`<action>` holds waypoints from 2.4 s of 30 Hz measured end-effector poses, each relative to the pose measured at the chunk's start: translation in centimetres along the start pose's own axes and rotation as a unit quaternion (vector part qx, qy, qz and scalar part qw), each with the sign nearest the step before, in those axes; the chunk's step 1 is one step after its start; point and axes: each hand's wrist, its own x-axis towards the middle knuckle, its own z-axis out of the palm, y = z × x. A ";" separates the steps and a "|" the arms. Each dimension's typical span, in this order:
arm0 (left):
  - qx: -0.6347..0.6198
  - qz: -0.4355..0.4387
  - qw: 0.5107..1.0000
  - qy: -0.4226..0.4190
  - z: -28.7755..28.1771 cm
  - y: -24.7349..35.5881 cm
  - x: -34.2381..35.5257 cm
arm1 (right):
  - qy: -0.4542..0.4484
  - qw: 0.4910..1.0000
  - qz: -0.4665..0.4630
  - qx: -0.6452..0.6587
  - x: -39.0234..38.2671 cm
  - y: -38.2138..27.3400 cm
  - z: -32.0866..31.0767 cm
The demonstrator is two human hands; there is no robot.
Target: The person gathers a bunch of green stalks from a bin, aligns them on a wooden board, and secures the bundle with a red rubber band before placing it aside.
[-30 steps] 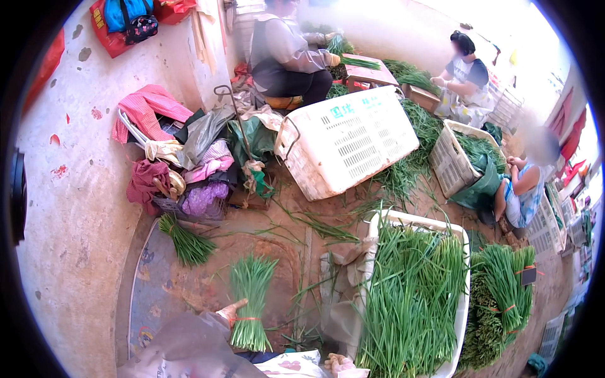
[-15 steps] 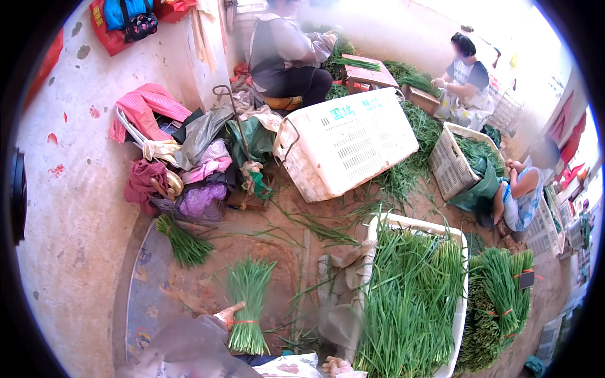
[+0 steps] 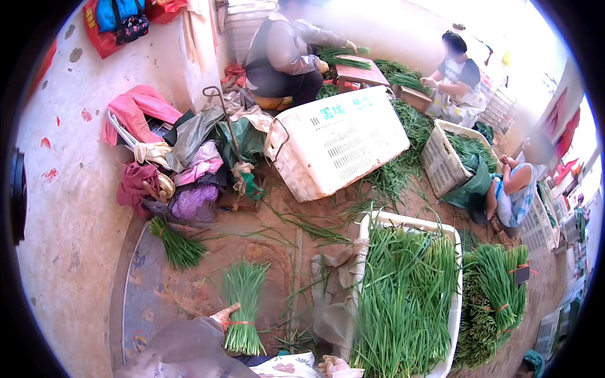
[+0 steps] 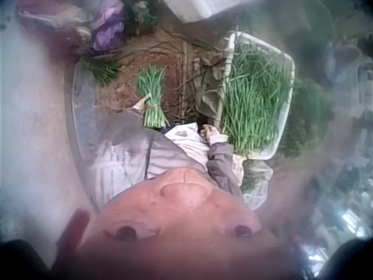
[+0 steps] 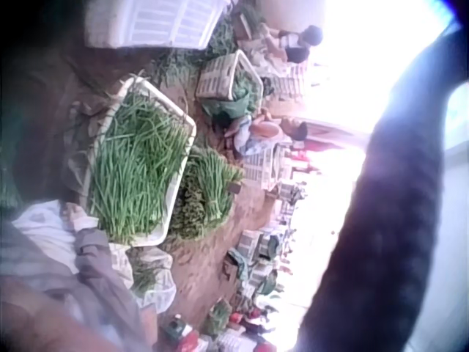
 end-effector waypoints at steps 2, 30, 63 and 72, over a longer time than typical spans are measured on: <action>0.022 0.041 0.998 0.044 0.9 0.0 -1.0 | 0.004 1.000 -0.025 -0.015 0.7 0.8 0.0; 0.109 0.111 0.983 0.096 6.8 0.1 -5.6 | -0.029 0.997 -0.044 0.051 4.3 5.1 0.7; 0.965 -0.019 0.248 0.087 -0.1 2.5 -11.9 | -0.025 0.965 -0.151 0.212 -3.6 2.7 -1.1; 0.922 -0.046 0.079 0.377 -18.1 19.4 -14.0 | 0.033 0.982 -0.076 0.171 -5.0 0.7 -1.5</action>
